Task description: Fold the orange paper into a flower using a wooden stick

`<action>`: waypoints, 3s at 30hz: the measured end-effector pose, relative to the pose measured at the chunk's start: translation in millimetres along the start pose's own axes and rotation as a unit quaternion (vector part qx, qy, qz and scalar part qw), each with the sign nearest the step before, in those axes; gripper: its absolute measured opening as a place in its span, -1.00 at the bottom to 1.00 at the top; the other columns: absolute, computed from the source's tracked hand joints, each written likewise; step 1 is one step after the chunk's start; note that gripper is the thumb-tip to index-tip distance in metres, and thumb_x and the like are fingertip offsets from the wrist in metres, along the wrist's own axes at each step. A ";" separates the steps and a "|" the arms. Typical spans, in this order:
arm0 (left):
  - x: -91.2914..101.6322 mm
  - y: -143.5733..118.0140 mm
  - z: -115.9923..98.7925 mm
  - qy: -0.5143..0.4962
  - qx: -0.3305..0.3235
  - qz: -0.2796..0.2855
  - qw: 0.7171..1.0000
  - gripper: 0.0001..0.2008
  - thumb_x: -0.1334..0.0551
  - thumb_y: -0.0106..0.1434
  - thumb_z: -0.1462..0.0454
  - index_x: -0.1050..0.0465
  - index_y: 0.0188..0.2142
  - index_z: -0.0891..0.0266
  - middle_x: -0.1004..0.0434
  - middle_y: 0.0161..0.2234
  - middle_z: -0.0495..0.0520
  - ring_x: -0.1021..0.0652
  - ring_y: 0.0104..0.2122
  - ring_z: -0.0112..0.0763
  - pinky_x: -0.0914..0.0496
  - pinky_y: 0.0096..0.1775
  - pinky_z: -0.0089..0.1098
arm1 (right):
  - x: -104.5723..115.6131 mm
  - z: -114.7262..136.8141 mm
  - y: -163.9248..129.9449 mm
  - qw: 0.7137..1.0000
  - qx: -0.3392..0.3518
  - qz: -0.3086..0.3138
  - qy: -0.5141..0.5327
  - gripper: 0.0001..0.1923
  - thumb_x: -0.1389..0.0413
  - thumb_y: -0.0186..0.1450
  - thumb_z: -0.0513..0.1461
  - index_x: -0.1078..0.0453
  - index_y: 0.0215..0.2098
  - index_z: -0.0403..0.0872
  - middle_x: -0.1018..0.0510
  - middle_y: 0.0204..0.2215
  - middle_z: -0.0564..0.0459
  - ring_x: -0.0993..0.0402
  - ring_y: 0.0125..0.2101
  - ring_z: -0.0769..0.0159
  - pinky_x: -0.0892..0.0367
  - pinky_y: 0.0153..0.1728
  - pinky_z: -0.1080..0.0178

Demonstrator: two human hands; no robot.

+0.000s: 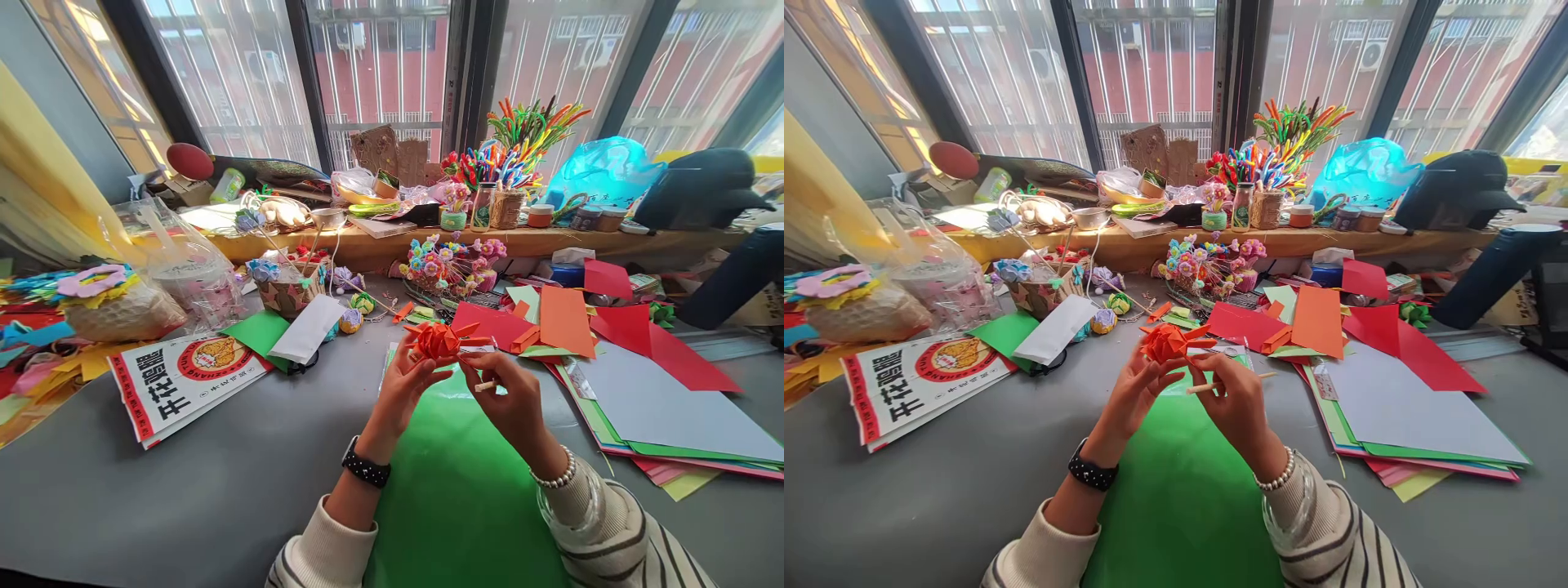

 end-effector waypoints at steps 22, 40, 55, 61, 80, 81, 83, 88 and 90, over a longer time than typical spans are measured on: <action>-8.4 -0.4 -2.9 -0.031 -0.014 0.023 0.999 -0.71 -0.22 0.05 0.12 -0.42 -0.26 0.22 -0.49 -0.25 0.06 -0.45 -0.15 -0.28 -0.26 -0.09 -0.29 | -9.2 8.9 1.8 0.995 0.035 0.071 0.064 -0.92 -0.11 0.16 -0.31 -0.34 -0.35 -0.05 -0.41 -0.47 0.07 -0.37 -0.48 0.41 -0.29 -0.56 0.38; 1.8 0.2 10.3 0.073 0.011 -0.078 0.994 -0.79 -0.13 0.10 0.13 -0.33 -0.37 0.23 -0.41 -0.47 -0.02 -0.43 -0.45 -0.45 -0.30 -0.34 -0.43 | -19.1 17.6 -4.1 0.996 0.066 0.063 0.013 -0.91 -0.07 0.19 -0.27 -0.35 -0.47 -0.09 -0.39 -0.55 0.08 -0.32 -0.57 0.43 -0.21 -0.57 0.38; -2.3 -0.3 10.8 0.047 0.029 -0.064 0.996 -0.80 -0.14 0.07 0.14 -0.35 -0.37 0.21 -0.36 -0.49 -0.02 -0.39 -0.47 -0.46 -0.29 -0.37 -0.44 | -15.8 21.4 -6.3 0.997 0.072 0.023 -0.006 -0.89 -0.04 0.22 -0.24 -0.36 -0.44 -0.07 -0.42 -0.56 0.08 -0.36 -0.55 0.42 -0.27 -0.53 0.37; -0.9 -0.6 13.7 0.046 0.047 -0.069 0.995 -0.78 -0.16 0.05 0.12 -0.34 -0.46 0.25 -0.35 -0.52 -0.04 -0.38 -0.49 -0.49 -0.28 -0.38 -0.45 | -17.2 19.5 -7.6 0.998 0.064 0.021 -0.014 -0.89 -0.03 0.23 -0.23 -0.36 -0.43 -0.05 -0.43 -0.55 0.08 -0.37 -0.54 0.41 -0.28 -0.51 0.36; -14.3 -9.2 25.1 0.122 0.141 0.071 0.980 -0.69 -0.23 0.01 0.07 -0.41 -0.56 0.31 -0.35 -0.58 -0.01 -0.31 -0.60 -0.59 -0.14 -0.52 -0.51 | 1.1 -6.8 2.2 0.999 -0.033 -0.015 -0.006 -0.92 -0.06 0.18 -0.30 -0.31 -0.47 -0.07 -0.38 -0.52 0.08 -0.33 -0.51 0.38 -0.24 -0.51 0.35; -14.1 -9.5 25.4 0.121 0.145 0.072 0.979 -0.70 -0.24 0.01 0.08 -0.40 -0.57 0.31 -0.34 -0.59 -0.02 -0.30 -0.61 -0.60 -0.14 -0.52 -0.51 | 0.5 -8.4 2.5 0.999 -0.038 -0.007 0.000 -0.93 -0.06 0.18 -0.32 -0.32 -0.47 -0.07 -0.39 -0.52 0.08 -0.33 -0.51 0.38 -0.24 -0.51 0.35; -13.4 -9.7 25.6 0.126 0.152 0.073 0.978 -0.71 -0.25 0.00 0.10 -0.39 -0.59 0.31 -0.33 -0.61 -0.03 -0.29 -0.61 -0.61 -0.15 -0.52 -0.51 | 0.7 -10.7 3.3 0.999 -0.046 0.001 0.007 -0.93 -0.07 0.17 -0.33 -0.32 -0.47 -0.07 -0.39 -0.52 0.08 -0.33 -0.50 0.39 -0.24 -0.50 0.35; -14.2 -10.7 25.5 0.150 0.166 0.085 0.971 -0.71 -0.25 0.00 0.11 -0.36 -0.60 0.32 -0.34 -0.59 -0.04 -0.31 -0.60 -0.61 -0.18 -0.49 -0.52 | 4.0 -12.8 6.0 0.998 -0.066 0.004 0.000 -0.93 -0.09 0.17 -0.31 -0.33 -0.49 -0.08 -0.39 -0.53 0.10 -0.33 -0.50 0.40 -0.22 -0.49 0.36; -14.4 -11.1 26.1 0.157 0.171 0.088 0.969 -0.71 -0.25 0.00 0.10 -0.36 -0.59 0.32 -0.35 -0.58 -0.04 -0.32 -0.59 -0.60 -0.19 -0.48 -0.52 | 4.6 -12.4 6.6 0.998 -0.069 0.004 -0.003 -0.92 -0.08 0.17 -0.31 -0.33 -0.49 -0.09 -0.38 -0.53 0.10 -0.33 -0.50 0.41 -0.22 -0.49 0.37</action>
Point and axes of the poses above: each hand's wrist, its own y-axis towards the middle knuckle, its own x-axis out of the back of the hand, z = x × y, the point moved 9 cm from there along y, towards the middle knuckle
